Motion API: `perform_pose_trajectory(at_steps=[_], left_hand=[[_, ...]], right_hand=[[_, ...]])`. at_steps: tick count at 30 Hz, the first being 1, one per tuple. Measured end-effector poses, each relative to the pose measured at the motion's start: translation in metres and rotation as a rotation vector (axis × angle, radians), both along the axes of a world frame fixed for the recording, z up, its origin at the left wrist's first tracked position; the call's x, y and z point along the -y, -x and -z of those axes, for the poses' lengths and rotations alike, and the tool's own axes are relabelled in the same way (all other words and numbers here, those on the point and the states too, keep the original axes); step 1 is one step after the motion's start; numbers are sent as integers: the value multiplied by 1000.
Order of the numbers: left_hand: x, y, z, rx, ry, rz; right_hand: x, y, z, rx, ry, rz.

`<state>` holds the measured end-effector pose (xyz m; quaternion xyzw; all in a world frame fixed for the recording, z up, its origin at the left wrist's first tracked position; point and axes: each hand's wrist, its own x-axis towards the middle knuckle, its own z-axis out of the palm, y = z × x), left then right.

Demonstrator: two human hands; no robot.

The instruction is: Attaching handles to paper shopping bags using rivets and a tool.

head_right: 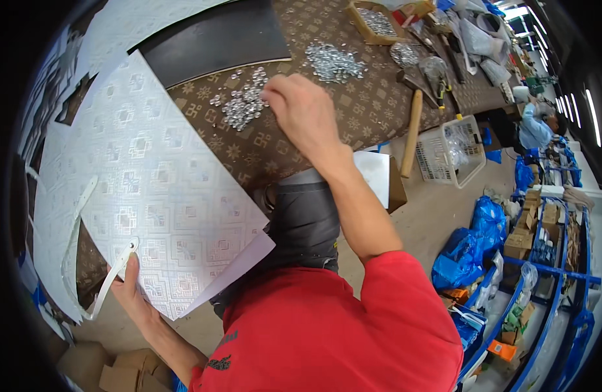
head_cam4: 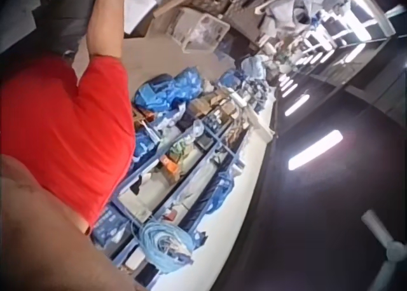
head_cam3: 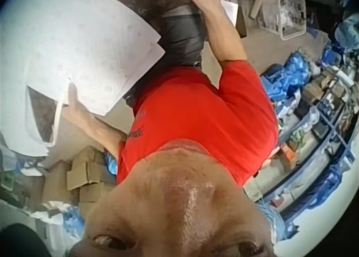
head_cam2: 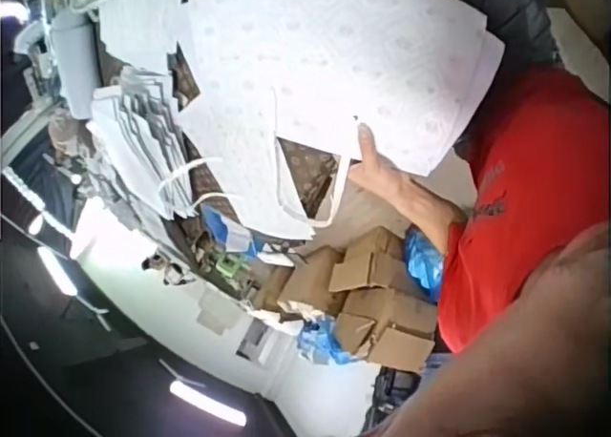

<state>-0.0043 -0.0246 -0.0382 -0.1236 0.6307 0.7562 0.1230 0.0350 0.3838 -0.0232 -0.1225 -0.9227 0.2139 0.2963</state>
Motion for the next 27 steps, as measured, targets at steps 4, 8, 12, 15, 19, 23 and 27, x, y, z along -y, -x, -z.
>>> perform_pose_trajectory(at_steps=[4, 8, 12, 15, 19, 23, 27], left_hand=[[5, 1, -1, -95, 234, -1], [4, -9, -3, -102, 237, -19], [-3, -13, -16, -163, 246, 11], [-10, -13, -26, -153, 259, -14], [-12, -16, -34, -155, 297, 10], [-13, -18, -34, -191, 302, 11], [-16, -19, -36, -223, 304, 5]], right_hand=[[16, 5, -21, 24, 469, 89], [70, 21, -36, 72, 1128, -140], [152, 30, -31, 387, 1277, -473], [192, 39, -27, 360, 954, -742], [215, 40, -27, 254, 646, -872], [220, 40, -25, 173, 548, -875], [224, 41, -24, 136, 530, -861]])
